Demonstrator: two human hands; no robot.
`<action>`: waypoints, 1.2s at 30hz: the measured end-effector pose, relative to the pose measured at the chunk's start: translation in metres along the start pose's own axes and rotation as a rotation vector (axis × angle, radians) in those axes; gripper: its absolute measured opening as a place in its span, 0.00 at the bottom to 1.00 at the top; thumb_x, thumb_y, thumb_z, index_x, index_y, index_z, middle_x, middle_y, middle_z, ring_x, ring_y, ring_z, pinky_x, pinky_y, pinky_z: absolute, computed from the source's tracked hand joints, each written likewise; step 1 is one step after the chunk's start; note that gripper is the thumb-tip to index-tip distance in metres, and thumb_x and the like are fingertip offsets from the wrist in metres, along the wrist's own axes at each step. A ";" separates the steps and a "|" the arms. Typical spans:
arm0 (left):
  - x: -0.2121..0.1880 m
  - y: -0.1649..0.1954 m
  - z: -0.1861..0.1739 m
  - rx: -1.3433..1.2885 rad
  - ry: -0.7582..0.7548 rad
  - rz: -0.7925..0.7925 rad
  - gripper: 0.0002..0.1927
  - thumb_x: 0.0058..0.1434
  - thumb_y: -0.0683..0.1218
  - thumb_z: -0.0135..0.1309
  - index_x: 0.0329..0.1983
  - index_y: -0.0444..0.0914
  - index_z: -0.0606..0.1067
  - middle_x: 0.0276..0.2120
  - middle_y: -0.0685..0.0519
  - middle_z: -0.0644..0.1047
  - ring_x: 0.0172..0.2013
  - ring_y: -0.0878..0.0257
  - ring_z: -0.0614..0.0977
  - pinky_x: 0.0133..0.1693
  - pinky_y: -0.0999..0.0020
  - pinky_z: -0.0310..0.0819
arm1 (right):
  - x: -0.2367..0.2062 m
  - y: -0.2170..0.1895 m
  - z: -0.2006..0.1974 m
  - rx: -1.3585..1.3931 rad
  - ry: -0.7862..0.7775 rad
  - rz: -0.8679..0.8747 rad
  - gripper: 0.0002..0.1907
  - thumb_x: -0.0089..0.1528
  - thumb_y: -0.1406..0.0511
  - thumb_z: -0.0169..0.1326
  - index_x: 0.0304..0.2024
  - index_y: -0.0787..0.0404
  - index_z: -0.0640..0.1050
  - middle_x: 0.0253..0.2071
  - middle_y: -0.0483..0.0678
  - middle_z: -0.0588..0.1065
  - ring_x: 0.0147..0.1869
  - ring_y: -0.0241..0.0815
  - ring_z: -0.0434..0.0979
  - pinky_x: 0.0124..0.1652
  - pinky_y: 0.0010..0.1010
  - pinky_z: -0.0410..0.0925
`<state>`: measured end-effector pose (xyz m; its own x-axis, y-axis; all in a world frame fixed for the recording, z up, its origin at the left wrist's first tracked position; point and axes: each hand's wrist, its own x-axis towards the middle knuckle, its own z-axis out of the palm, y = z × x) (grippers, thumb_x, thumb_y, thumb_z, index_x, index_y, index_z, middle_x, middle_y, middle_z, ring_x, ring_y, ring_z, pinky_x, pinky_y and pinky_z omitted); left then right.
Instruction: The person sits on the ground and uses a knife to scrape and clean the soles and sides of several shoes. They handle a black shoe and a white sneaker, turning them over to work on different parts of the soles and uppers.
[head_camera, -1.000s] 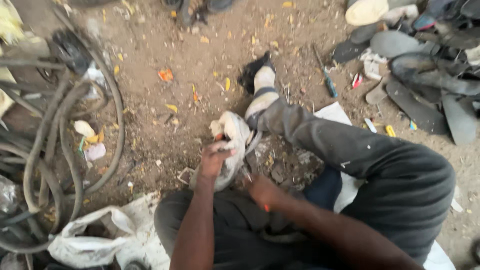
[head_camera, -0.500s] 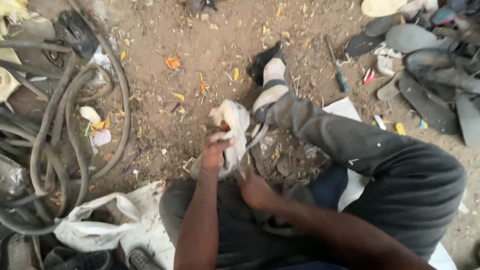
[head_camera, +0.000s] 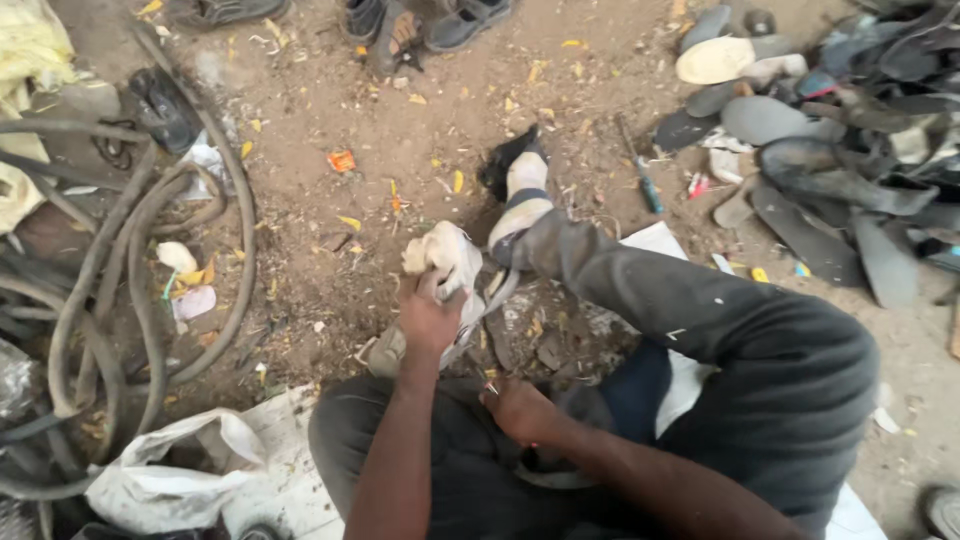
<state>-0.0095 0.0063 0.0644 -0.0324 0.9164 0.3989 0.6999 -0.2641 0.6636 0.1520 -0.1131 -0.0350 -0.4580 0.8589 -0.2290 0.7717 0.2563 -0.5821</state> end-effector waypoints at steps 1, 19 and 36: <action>-0.003 0.012 -0.006 0.320 0.115 0.169 0.29 0.44 0.56 0.69 0.44 0.33 0.80 0.44 0.38 0.80 0.44 0.42 0.80 0.44 0.47 0.74 | -0.006 0.003 -0.002 -0.113 0.027 -0.112 0.16 0.70 0.59 0.43 0.45 0.64 0.76 0.30 0.61 0.78 0.34 0.58 0.82 0.36 0.46 0.73; -0.046 0.035 0.071 0.328 -0.323 -0.303 0.35 0.62 0.69 0.47 0.28 0.34 0.83 0.30 0.34 0.81 0.34 0.36 0.84 0.42 0.43 0.77 | 0.002 0.024 -0.083 -0.325 0.433 -0.216 0.09 0.58 0.65 0.54 0.24 0.61 0.80 0.24 0.58 0.76 0.28 0.60 0.77 0.31 0.51 0.70; -0.066 0.011 0.076 -0.559 0.001 -0.260 0.17 0.66 0.50 0.58 0.33 0.29 0.80 0.25 0.48 0.81 0.27 0.64 0.79 0.32 0.61 0.74 | -0.010 0.011 -0.098 -0.051 0.153 0.293 0.18 0.68 0.60 0.44 0.47 0.66 0.79 0.44 0.65 0.79 0.45 0.66 0.80 0.46 0.54 0.72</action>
<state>0.0547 -0.0345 -0.0022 -0.1530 0.9717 0.1799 0.1890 -0.1499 0.9705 0.2079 -0.0754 0.0374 -0.1449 0.9550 -0.2588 0.8838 0.0073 -0.4678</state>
